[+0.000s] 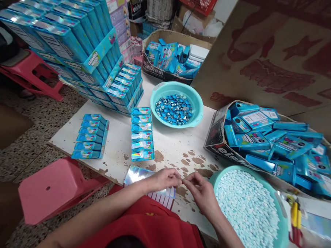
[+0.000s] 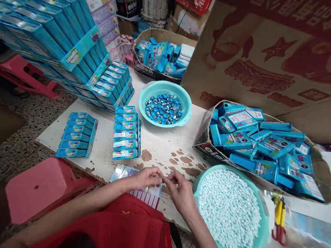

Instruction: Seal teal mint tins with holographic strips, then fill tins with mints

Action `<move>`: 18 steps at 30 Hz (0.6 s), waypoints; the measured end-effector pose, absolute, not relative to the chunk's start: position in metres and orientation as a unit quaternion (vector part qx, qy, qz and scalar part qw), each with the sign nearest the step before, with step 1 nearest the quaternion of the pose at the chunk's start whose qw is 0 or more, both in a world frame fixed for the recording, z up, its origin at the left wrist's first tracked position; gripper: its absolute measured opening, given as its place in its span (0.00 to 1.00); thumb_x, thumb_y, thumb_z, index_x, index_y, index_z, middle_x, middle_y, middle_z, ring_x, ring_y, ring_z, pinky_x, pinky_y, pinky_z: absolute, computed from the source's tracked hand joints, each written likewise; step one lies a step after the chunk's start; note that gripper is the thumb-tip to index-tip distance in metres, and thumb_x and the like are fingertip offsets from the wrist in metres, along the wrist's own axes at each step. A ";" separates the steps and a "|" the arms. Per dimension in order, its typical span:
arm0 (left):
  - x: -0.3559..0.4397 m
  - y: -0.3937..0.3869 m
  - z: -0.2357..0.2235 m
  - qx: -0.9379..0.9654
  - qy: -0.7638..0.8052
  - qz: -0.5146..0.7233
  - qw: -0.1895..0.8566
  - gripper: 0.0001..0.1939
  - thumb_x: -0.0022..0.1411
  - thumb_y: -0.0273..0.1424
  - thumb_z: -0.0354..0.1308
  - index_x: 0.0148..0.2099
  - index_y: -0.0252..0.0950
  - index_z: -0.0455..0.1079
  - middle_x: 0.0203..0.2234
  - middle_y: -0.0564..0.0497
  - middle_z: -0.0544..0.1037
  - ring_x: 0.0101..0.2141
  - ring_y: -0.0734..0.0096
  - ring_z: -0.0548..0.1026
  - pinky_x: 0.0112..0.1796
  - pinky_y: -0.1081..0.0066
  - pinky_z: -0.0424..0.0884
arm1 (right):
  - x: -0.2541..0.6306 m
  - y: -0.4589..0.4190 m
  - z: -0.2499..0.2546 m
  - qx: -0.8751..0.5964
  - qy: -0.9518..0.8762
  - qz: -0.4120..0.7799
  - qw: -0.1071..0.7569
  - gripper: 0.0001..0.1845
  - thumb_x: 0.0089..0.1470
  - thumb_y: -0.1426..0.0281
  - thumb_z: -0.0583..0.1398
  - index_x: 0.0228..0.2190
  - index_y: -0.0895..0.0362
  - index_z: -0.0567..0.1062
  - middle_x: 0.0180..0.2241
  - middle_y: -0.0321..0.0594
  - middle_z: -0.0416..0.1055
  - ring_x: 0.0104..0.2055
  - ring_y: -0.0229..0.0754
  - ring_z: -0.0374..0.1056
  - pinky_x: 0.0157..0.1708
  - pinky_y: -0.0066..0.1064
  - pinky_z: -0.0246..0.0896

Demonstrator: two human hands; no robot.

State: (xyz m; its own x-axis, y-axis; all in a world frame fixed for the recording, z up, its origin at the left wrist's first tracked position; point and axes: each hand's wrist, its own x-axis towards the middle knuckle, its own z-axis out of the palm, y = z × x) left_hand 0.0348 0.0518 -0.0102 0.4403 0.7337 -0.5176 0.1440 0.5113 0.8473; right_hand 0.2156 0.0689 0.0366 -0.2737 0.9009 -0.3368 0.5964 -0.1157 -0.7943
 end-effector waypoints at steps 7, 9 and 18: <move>-0.010 0.046 0.076 0.563 0.640 0.207 0.481 0.11 0.63 0.35 0.46 0.37 0.39 0.69 0.28 0.54 0.73 0.31 0.70 0.70 0.33 0.73 0.62 | 0.164 0.090 0.056 -0.578 -0.578 0.502 0.281 0.17 0.42 0.53 0.64 0.22 0.55 0.73 0.28 0.41 0.70 0.33 0.45 0.67 0.31 0.33 0.63; -0.040 0.048 0.092 0.540 0.675 0.217 0.453 0.11 0.64 0.35 0.44 0.42 0.40 0.66 0.27 0.55 0.72 0.29 0.71 0.69 0.32 0.73 0.61 | 0.132 0.100 0.060 -0.548 -0.598 0.500 0.305 0.16 0.43 0.55 0.64 0.22 0.55 0.74 0.33 0.42 0.70 0.38 0.46 0.66 0.36 0.35 0.64; -0.137 0.082 0.074 0.531 0.687 0.291 0.402 0.07 0.62 0.33 0.43 0.38 0.38 0.60 0.24 0.57 0.63 0.27 0.73 0.63 0.31 0.73 0.59 | 0.031 0.154 0.045 -0.511 -0.677 0.430 0.307 0.09 0.44 0.62 0.62 0.22 0.55 0.76 0.34 0.41 0.65 0.42 0.48 0.61 0.45 0.41 0.57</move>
